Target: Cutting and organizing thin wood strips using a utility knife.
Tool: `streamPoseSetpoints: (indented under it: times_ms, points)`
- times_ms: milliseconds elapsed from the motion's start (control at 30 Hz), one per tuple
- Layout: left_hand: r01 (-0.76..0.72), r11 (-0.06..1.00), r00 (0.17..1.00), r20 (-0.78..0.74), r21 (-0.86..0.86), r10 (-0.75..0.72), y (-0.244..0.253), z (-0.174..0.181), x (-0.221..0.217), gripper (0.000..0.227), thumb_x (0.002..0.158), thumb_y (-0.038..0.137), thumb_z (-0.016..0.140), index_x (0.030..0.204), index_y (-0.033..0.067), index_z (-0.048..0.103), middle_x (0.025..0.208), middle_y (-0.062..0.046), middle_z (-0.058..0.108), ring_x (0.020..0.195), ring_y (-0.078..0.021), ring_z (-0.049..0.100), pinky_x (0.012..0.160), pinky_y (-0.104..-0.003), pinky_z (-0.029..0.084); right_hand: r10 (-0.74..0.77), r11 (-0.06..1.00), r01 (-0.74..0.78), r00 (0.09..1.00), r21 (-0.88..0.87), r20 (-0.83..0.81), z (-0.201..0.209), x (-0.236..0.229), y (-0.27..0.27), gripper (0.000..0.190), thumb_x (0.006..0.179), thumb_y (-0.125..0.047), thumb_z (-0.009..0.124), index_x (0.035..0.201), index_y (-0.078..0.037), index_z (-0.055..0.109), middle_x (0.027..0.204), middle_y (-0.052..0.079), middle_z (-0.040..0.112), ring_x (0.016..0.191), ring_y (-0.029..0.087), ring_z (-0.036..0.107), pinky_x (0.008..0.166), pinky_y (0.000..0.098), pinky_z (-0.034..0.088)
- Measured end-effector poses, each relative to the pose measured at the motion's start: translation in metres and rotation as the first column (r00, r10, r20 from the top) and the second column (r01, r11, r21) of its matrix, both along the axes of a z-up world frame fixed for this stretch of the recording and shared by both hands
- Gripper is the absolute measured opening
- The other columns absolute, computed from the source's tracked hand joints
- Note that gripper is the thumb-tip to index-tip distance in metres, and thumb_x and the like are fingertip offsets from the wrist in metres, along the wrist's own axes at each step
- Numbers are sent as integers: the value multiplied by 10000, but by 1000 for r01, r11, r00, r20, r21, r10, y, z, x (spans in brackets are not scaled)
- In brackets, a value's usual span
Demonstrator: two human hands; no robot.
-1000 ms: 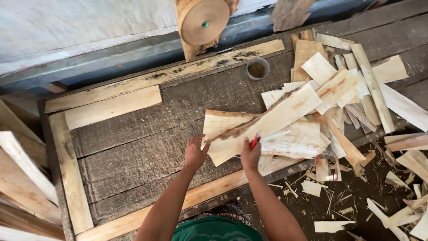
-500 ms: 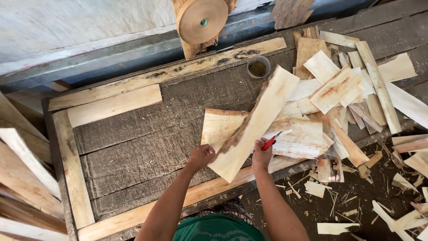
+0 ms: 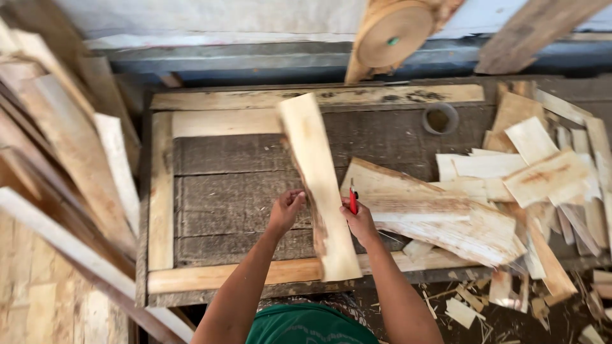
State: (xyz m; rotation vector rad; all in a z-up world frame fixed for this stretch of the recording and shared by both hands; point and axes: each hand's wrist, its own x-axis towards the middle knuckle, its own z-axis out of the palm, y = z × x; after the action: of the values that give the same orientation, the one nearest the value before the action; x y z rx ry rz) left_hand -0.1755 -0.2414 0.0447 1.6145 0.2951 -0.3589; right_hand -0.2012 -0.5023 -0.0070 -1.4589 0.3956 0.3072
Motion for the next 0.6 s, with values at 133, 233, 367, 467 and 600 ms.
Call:
streamPoseSetpoints:
  times_ms: [133,233,367,467,600]
  points:
    - [-268,963,962,-70,-27,265,48,-36,-15,353,989,377,632,1084,40,676,877,-67,760,790,-144,710,736,-315,577,305,903,-267,950,-336,65,12,27,36,277,957,-145,713,1207,-25,720,1002,26,766,889,131,670,809,307,541]
    - [-337,930,940,-4,144,341,76,-36,-32,433,1046,369,657,869,-25,699,722,-125,676,654,-184,590,614,-385,490,528,729,-428,848,-533,41,9,47,60,261,949,-175,704,1175,-47,737,991,102,803,916,180,736,841,345,560]
    - [-347,863,938,143,366,317,96,-4,-44,364,963,354,704,837,12,688,675,-132,700,608,-262,659,591,-408,523,593,605,-405,804,-686,49,13,75,93,266,945,-176,654,1190,-123,741,1044,143,788,937,259,751,828,395,575]
    - [-332,828,942,200,451,269,107,-2,-45,341,957,363,692,843,42,700,685,-125,713,607,-283,694,582,-413,527,585,526,-401,811,-750,-22,36,95,120,286,947,-178,617,1204,-182,742,1043,129,765,926,290,736,828,435,576]
    - [-212,808,977,122,550,174,119,17,-37,290,986,357,671,924,74,677,775,-109,716,716,-297,690,663,-448,535,576,336,-450,793,-828,-197,45,122,141,307,961,-193,606,1231,-272,727,827,98,763,819,266,724,979,485,471]
